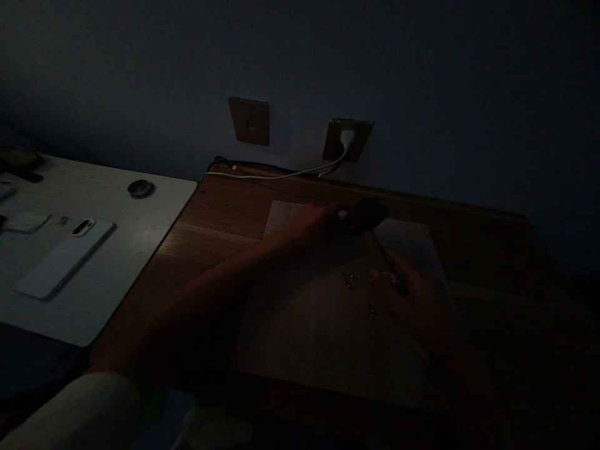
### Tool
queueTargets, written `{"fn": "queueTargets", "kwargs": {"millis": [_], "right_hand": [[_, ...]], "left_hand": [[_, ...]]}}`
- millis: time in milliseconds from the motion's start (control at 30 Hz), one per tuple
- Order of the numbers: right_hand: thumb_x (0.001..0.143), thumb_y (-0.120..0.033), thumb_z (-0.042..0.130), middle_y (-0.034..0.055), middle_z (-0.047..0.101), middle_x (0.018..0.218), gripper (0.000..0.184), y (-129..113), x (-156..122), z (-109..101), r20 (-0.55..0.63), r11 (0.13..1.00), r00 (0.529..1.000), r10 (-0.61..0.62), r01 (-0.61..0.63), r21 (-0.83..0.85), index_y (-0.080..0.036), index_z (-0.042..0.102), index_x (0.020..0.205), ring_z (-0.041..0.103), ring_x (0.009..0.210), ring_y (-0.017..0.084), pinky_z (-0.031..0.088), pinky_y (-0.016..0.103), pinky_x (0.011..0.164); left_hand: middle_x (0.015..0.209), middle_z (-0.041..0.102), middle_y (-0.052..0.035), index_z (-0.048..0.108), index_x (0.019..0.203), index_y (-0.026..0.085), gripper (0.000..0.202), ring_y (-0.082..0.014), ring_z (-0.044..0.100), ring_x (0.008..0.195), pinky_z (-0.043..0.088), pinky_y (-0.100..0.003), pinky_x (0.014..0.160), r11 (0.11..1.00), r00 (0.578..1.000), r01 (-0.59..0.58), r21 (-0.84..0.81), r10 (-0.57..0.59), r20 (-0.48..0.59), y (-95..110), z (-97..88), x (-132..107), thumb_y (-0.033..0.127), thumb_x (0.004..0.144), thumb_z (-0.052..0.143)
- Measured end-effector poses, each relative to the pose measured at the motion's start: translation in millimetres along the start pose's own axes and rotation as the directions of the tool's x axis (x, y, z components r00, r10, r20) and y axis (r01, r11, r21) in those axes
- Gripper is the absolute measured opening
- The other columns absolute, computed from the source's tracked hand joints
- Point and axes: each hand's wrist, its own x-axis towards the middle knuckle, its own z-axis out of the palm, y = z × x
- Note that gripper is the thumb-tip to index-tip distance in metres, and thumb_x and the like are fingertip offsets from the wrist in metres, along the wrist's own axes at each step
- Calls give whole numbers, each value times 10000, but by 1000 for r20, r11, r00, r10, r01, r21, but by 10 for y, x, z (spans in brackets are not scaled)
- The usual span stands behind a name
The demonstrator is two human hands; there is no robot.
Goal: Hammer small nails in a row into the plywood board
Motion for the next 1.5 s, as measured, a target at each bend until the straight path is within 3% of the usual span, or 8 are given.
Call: {"fn": "queueTargets", "kwargs": {"millis": [133, 400, 633, 733, 833, 1033, 1233, 1500], "right_hand": [[952, -597, 579, 148, 797, 1207, 641, 26, 10, 21, -3, 999, 999, -42, 42, -10, -219, 680, 1459, 773, 990, 345, 620, 453, 774], [923, -599, 577, 153, 807, 1143, 663, 12, 21, 16, -14, 999, 999, -36, 36, -24, -206, 694, 1445, 774, 952, 344, 611, 465, 789], [946, -619, 584, 149, 787, 1194, 627, 196, 12, -79, -79, 1000, 997, 11, -11, 1, -214, 700, 1411, 755, 1034, 354, 602, 452, 779], [955, -635, 573, 144, 793, 1050, 637, 326, 12, -132, -88, 998, 994, 66, -67, -17, -204, 697, 1407, 758, 887, 340, 576, 426, 671], [957, -647, 540, 140, 780, 928, 679, 433, 26, -134, -70, 995, 993, 93, -95, -30, -183, 680, 1433, 752, 804, 345, 569, 440, 627], [936, -635, 562, 189, 770, 1273, 632, 550, 87, -83, -130, 999, 991, -21, 16, -38, -196, 714, 1365, 721, 1185, 410, 601, 550, 922], [957, -672, 531, 134, 805, 1016, 562, 534, 198, -97, -19, 995, 1000, 4, -6, -98, -223, 750, 1214, 767, 911, 356, 589, 461, 753], [934, -647, 549, 124, 781, 945, 509, 587, 281, -46, -87, 997, 996, -6, 0, -73, -206, 726, 1117, 741, 798, 310, 531, 392, 676]], "left_hand": [[1144, 826, -86, 636, 1443, 196, 538, -235, 787, 1022, 586, -332, 903, 999, 1000, -4, -45, 3, -13, 4, -11, -2, 162, 910, 691], [1130, 825, -83, 602, 1483, 191, 567, -233, 778, 1000, 582, -335, 882, 997, 1000, 8, -78, -8, 5, 7, -35, -11, 136, 920, 639], [1346, 702, -138, 676, 1309, 188, 407, -328, 599, 1310, 465, -506, 1124, 982, 993, -119, 149, 116, 31, 62, -276, -83, 240, 906, 703], [1248, 703, -133, 695, 1200, 185, 237, -286, 623, 1212, 502, -426, 1029, 956, 959, -276, 95, 267, 100, 251, -365, -221, 251, 981, 630], [1156, 718, -108, 699, 1138, 186, 165, -231, 666, 1086, 522, -331, 896, 905, 870, -425, -4, 410, 274, 441, -349, -344, 187, 1006, 600], [1091, 739, -89, 709, 1062, 159, 119, -178, 692, 925, 504, -283, 780, 881, 803, -472, 10, 425, 417, 592, -205, -354, 125, 1004, 610], [1033, 759, -71, 718, 993, 166, 106, -175, 707, 902, 501, -280, 769, 892, 793, -450, 50, 373, 482, 657, -162, -304, 155, 1015, 615], [1070, 739, -89, 695, 1207, 146, 293, -170, 697, 869, 508, -267, 725, 908, 826, -417, -46, 400, 398, 666, -187, -307, 65, 943, 599]]}}
